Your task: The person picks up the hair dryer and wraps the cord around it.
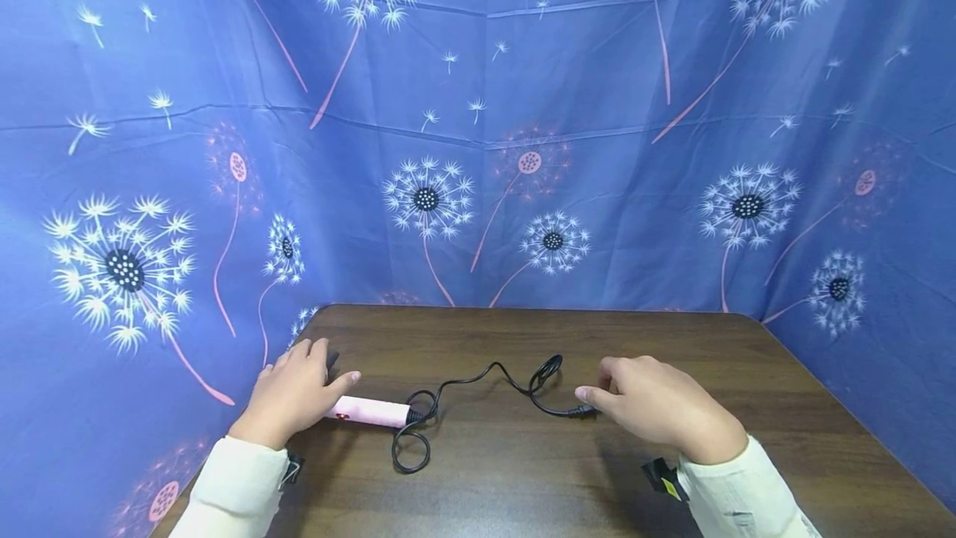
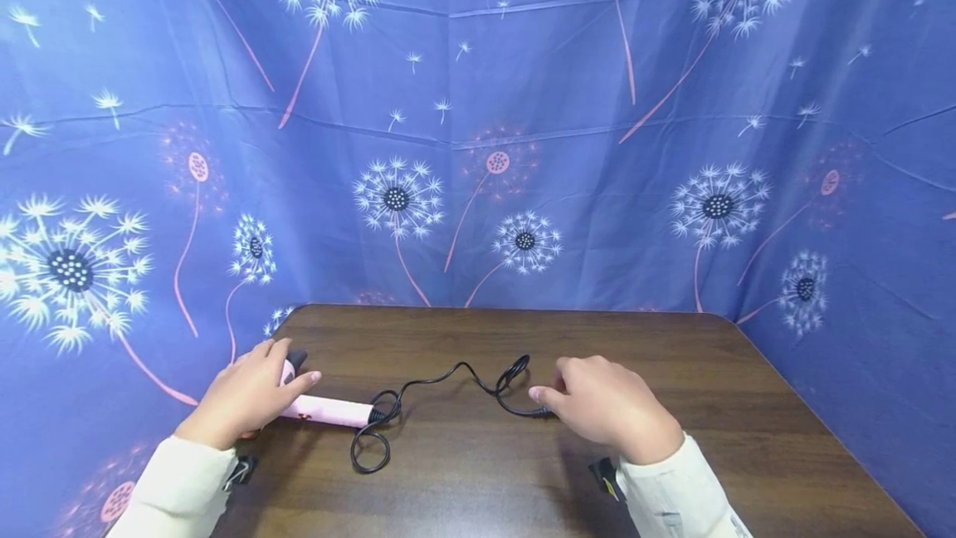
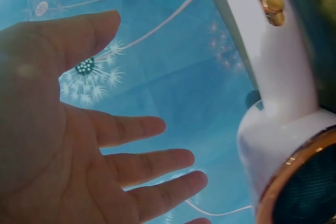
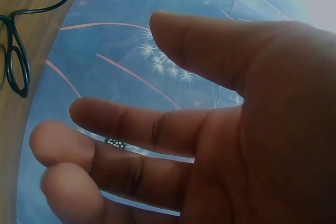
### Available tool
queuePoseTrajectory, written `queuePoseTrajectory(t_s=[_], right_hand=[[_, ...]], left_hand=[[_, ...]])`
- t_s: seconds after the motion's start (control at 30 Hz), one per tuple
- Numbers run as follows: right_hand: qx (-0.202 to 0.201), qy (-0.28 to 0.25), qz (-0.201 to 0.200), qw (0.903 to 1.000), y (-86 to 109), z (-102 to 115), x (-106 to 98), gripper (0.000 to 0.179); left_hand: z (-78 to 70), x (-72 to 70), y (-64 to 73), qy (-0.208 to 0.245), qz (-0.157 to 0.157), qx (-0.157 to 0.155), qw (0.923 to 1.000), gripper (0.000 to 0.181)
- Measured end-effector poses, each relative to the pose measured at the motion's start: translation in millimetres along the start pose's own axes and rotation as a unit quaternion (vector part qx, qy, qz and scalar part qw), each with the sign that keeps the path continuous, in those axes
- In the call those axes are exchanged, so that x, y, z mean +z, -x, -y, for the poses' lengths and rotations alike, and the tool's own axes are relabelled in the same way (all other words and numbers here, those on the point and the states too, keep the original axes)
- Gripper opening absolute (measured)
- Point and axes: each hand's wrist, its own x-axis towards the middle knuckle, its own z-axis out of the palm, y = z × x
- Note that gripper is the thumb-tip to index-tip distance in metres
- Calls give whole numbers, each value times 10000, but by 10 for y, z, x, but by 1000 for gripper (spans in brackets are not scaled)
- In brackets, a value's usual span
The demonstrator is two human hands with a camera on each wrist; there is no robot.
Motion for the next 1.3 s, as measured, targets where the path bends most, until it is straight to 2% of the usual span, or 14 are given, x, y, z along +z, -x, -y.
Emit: queuePoseTrajectory(t_s=[0.43,0.7,0.93,1.07,1.3], right_hand=[[-104,-55,-9,9999,35,-9,31,32],[-92,-76,8,9999,39,5,19,28],[-89,-132,64,9999,39,9,11,31],[-100,-60,39,9999,51,10,12,32],[-91,7,50,9999,78,9,11,47]], left_hand=[[96,18,-6,49,131,-129,9998,90],[178,77,-8,114,261,-362,9989,90],[243,135,-14,152,207,-540,9982,93],[297,176,-16,320,166,-650,9972,86],[366,214,-21,458,15,-680,9966,77]])
